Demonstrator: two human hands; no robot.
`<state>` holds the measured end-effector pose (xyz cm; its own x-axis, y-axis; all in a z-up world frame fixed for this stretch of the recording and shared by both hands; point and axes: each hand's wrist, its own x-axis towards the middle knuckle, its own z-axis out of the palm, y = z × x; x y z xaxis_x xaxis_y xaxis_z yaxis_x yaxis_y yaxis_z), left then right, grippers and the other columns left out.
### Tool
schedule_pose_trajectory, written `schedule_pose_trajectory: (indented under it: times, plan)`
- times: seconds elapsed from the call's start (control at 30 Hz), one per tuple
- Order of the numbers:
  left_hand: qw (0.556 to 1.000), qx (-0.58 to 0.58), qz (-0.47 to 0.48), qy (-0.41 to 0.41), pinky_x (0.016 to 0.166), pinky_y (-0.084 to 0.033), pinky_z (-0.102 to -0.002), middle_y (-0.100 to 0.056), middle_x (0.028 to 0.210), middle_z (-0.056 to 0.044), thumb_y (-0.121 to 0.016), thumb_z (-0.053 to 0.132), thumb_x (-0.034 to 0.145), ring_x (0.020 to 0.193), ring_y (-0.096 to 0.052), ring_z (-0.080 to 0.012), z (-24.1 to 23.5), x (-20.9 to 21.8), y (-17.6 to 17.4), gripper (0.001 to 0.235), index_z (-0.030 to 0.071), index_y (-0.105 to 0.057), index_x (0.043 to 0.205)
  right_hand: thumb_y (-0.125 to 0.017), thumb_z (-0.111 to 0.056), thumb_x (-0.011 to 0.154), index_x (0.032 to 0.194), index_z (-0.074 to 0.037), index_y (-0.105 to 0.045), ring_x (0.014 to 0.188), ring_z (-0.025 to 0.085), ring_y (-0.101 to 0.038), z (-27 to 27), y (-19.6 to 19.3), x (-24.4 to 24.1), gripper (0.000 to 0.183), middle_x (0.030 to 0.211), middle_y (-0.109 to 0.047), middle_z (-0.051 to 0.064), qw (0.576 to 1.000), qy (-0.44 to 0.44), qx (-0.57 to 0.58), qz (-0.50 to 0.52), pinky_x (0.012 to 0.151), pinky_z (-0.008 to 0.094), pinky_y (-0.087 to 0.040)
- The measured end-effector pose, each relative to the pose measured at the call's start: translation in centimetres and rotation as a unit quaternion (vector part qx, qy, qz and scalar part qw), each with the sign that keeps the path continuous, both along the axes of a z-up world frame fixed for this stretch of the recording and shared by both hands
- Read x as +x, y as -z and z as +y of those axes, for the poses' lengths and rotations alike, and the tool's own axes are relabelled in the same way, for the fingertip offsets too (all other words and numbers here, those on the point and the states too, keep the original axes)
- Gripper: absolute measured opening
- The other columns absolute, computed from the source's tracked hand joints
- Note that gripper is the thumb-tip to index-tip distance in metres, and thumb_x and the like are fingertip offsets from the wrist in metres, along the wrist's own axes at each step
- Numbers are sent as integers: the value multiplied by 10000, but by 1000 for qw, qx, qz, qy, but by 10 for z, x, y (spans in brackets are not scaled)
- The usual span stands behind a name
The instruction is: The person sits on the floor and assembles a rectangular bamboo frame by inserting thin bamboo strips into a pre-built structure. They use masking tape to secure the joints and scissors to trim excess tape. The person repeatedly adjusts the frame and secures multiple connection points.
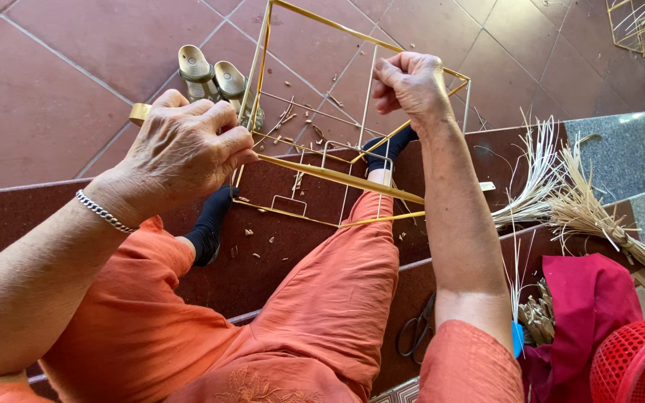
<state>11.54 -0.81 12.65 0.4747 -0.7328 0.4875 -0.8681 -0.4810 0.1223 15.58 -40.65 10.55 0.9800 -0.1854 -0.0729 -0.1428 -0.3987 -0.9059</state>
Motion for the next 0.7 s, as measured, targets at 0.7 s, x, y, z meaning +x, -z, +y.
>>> schedule_pose_trajectory:
  times: [0.7]
  plan:
    - [997, 9, -71, 0, 1212, -195, -579, -584, 1320, -57, -817, 214, 930, 1317, -460, -230, -5, -11, -2, 134, 138, -760, 1024, -848, -174, 914, 1017, -43, -773, 1101, 226, -580, 69, -45, -174, 183, 1113, -734, 64, 851, -158, -380, -325, 962, 395, -501]
